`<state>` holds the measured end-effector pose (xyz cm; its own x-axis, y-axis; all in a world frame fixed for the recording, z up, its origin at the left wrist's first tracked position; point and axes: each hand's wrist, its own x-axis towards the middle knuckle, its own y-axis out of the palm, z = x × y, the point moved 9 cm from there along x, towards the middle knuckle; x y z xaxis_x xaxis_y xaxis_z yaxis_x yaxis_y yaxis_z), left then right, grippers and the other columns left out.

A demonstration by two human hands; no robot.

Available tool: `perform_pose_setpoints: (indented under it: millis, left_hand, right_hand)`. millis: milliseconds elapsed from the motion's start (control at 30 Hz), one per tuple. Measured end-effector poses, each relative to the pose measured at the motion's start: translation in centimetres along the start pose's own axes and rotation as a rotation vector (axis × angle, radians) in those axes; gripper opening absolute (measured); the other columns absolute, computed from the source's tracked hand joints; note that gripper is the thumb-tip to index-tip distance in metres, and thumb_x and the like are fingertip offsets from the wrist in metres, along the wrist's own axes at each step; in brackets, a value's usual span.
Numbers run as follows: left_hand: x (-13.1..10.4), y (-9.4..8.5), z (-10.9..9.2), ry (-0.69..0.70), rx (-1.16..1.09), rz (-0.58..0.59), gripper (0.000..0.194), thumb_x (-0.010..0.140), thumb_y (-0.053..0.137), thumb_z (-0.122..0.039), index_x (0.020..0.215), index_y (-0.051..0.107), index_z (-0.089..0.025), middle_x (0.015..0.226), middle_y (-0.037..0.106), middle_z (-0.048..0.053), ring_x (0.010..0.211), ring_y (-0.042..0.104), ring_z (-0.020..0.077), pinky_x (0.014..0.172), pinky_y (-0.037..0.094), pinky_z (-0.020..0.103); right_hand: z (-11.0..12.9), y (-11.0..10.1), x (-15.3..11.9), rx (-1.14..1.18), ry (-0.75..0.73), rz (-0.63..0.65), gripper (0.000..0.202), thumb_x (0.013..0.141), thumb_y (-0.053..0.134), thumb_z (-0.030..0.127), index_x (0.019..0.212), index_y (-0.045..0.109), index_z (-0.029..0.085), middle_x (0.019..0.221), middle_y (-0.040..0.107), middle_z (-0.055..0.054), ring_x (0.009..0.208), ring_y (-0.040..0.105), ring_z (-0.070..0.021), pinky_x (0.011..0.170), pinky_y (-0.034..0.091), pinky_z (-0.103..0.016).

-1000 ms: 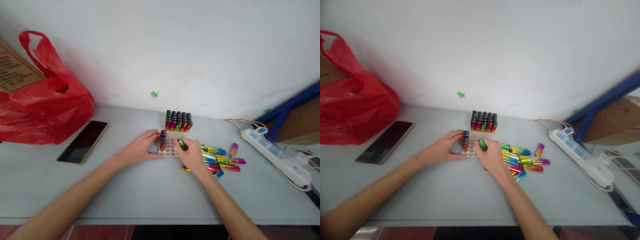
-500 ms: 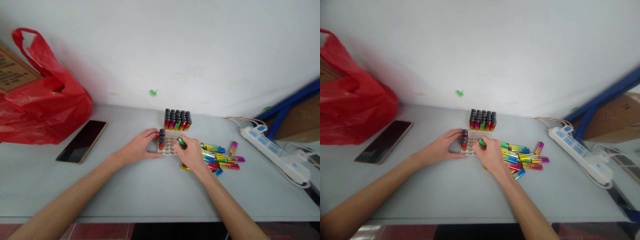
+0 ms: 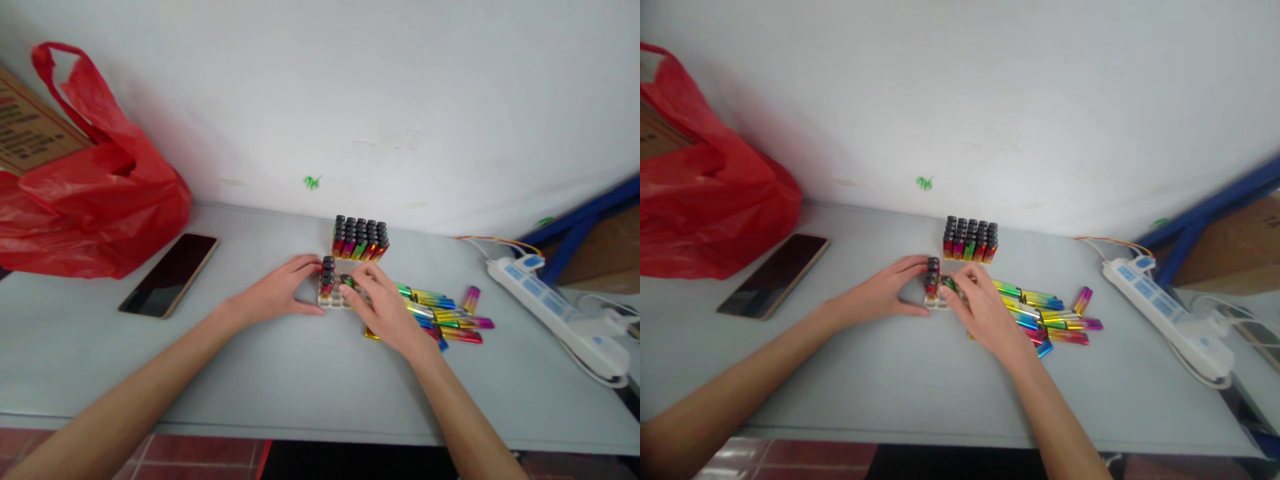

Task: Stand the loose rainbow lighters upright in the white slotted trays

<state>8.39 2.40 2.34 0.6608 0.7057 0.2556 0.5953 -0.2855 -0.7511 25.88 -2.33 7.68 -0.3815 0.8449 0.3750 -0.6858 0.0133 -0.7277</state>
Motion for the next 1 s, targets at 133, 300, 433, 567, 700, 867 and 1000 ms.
perform_pose_setpoints:
  millis: [133,300,433,567,700,867,1000]
  left_hand:
    - [-0.1,0.0,0.5,-0.004,-0.042,0.029,0.075,0.090,0.088,-0.066,0.149,0.069,-0.025,0.160,0.065,0.016,0.152,0.061,0.0379,0.133,0.048,0.053]
    - [-0.1,0.1,0.7,-0.016,-0.031,0.033,0.077,0.091,0.086,-0.068,0.150,0.067,-0.022,0.163,0.062,0.018,0.154,0.058,0.0379,0.134,0.045,0.053]
    - [-0.2,0.1,0.5,-0.016,-0.024,0.039,0.076,0.091,0.087,-0.066,0.151,0.067,-0.023,0.162,0.063,0.017,0.154,0.059,0.0379,0.133,0.046,0.054]
    - [-0.2,0.0,0.4,-0.007,-0.015,0.023,0.074,0.091,0.088,-0.064,0.150,0.067,-0.023,0.161,0.064,0.018,0.152,0.060,0.0381,0.132,0.048,0.054]
    - [0.0,0.0,0.2,0.010,0.000,0.008,0.070,0.094,0.086,-0.063,0.147,0.068,-0.021,0.159,0.065,0.018,0.150,0.062,0.0379,0.132,0.049,0.053]
    - [-0.1,0.0,0.3,0.006,0.036,0.011,0.072,0.096,0.082,-0.065,0.149,0.067,-0.020,0.160,0.065,0.019,0.149,0.063,0.0385,0.131,0.050,0.054]
    - [-0.3,0.1,0.9,0.010,0.063,0.000,0.071,0.097,0.079,-0.065,0.152,0.066,-0.023,0.162,0.065,0.016,0.150,0.063,0.0387,0.131,0.050,0.057]
  right_hand:
    - [-0.2,0.0,-0.1,0.011,0.056,0.076,0.038,0.116,0.058,0.045,0.086,0.065,0.024,0.082,0.070,-0.003,0.076,0.068,-0.0220,0.076,0.054,-0.033]
    - [-0.2,0.5,-0.2,0.135,0.062,0.129,0.026,0.117,0.060,0.041,0.107,0.074,0.022,0.093,0.083,-0.005,0.082,0.078,-0.0232,0.079,0.057,-0.032]
    - [-0.1,1.5,-0.4,0.043,0.022,0.172,0.022,0.117,0.060,0.039,0.111,0.073,0.022,0.103,0.084,-0.008,0.093,0.080,-0.0267,0.082,0.059,-0.035]
    - [0.4,2.5,-0.5,-0.016,-0.036,0.199,0.018,0.117,0.061,0.035,0.117,0.071,0.020,0.111,0.084,-0.010,0.099,0.080,-0.0269,0.085,0.059,-0.035]
    - [1.5,3.6,-0.3,-0.242,-0.101,0.209,0.019,0.115,0.064,0.037,0.114,0.072,0.020,0.110,0.083,-0.012,0.104,0.078,-0.0311,0.092,0.058,-0.042]
    - [1.9,3.9,0.2,-0.459,-0.028,0.162,0.027,0.111,0.070,0.045,0.109,0.074,0.018,0.106,0.083,-0.015,0.105,0.078,-0.0346,0.095,0.054,-0.046]
    - [0.5,4.6,0.4,-0.447,0.076,0.223,0.038,0.108,0.072,0.055,0.101,0.076,0.018,0.095,0.084,-0.013,0.096,0.080,-0.0322,0.094,0.053,-0.044]
